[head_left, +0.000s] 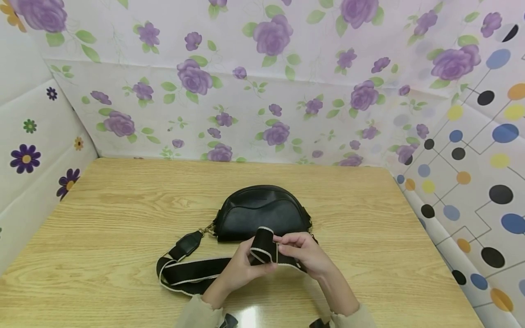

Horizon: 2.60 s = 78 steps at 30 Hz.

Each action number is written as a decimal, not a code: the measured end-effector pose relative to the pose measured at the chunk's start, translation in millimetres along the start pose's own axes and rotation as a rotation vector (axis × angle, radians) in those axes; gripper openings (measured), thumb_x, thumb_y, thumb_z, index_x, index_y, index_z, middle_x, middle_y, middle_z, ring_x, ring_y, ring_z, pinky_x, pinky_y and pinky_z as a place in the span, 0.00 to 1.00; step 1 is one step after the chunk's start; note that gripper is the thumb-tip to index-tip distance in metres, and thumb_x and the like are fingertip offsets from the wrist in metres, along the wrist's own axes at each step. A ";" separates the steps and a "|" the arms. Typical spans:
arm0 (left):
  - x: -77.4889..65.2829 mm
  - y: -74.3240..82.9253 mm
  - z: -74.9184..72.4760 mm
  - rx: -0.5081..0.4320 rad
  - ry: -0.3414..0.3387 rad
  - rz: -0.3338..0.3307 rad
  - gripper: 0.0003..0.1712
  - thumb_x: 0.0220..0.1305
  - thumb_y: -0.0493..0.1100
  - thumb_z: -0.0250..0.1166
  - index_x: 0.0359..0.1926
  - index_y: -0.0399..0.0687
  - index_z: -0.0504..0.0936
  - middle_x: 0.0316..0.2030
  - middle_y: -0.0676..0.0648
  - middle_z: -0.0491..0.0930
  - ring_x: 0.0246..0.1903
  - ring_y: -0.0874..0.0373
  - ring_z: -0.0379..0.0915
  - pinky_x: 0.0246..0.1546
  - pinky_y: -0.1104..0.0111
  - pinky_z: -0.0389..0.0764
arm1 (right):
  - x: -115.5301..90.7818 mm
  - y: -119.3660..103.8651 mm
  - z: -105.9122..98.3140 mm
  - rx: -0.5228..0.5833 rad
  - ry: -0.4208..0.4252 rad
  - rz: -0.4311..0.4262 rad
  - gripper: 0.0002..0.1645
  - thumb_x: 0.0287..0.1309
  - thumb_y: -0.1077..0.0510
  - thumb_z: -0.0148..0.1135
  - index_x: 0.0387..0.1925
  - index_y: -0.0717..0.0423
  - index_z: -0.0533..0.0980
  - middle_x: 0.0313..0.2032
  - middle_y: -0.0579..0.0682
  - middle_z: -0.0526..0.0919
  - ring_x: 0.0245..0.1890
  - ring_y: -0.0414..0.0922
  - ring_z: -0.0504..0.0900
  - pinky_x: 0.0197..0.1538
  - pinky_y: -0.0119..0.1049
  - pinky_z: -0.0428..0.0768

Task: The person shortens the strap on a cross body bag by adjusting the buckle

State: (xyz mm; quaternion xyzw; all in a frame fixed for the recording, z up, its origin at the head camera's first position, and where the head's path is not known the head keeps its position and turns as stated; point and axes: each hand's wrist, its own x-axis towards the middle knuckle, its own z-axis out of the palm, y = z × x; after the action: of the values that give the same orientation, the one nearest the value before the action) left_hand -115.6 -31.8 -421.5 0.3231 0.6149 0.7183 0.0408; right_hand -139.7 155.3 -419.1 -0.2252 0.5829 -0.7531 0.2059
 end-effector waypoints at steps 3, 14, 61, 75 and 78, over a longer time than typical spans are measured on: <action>-0.1 0.4 -0.1 0.006 0.006 -0.018 0.23 0.51 0.30 0.64 0.50 0.32 0.71 0.44 0.39 0.74 0.43 0.59 0.69 0.43 0.66 0.71 | 0.6 -1.3 0.0 -0.011 -0.004 0.010 0.10 0.54 0.64 0.59 0.28 0.45 0.80 0.42 0.45 0.80 0.51 0.40 0.72 0.47 0.31 0.72; 0.6 0.6 -2.2 0.022 0.011 -0.028 0.22 0.51 0.29 0.64 0.50 0.33 0.72 0.43 0.41 0.74 0.42 0.59 0.69 0.43 0.66 0.71 | 2.6 -5.2 -3.1 -0.065 -0.031 0.010 0.08 0.54 0.63 0.60 0.31 0.45 0.80 0.38 0.44 0.82 0.50 0.39 0.72 0.47 0.30 0.72; 0.7 1.5 -3.5 -0.019 0.001 -0.017 0.25 0.52 0.30 0.64 0.52 0.30 0.69 0.48 0.31 0.71 0.44 0.59 0.71 0.42 0.68 0.72 | -11.0 -4.0 -17.8 -0.110 -0.053 -0.069 0.13 0.55 0.68 0.56 0.35 0.49 0.80 0.31 0.43 0.81 0.31 0.35 0.77 0.33 0.26 0.75; 1.2 1.9 -3.0 0.003 -0.004 -0.017 0.25 0.54 0.30 0.63 0.54 0.32 0.69 0.50 0.32 0.69 0.49 0.56 0.67 0.47 0.66 0.69 | -7.6 0.2 -14.0 -0.076 -0.037 -0.054 0.15 0.57 0.69 0.53 0.35 0.48 0.80 0.33 0.44 0.81 0.33 0.36 0.77 0.36 0.28 0.75; 0.7 2.3 -2.7 0.003 -0.007 -0.020 0.25 0.54 0.31 0.63 0.54 0.32 0.69 0.50 0.32 0.69 0.50 0.55 0.66 0.48 0.66 0.68 | -7.0 0.8 -13.5 -0.069 -0.042 -0.053 0.15 0.57 0.69 0.53 0.35 0.48 0.80 0.34 0.44 0.81 0.34 0.37 0.78 0.37 0.29 0.76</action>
State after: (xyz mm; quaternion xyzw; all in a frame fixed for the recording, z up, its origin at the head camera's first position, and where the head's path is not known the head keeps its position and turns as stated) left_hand -116.7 -34.4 -419.3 0.3194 0.6189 0.7159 0.0499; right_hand -141.8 169.7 -423.5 -0.2632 0.5978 -0.7329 0.1903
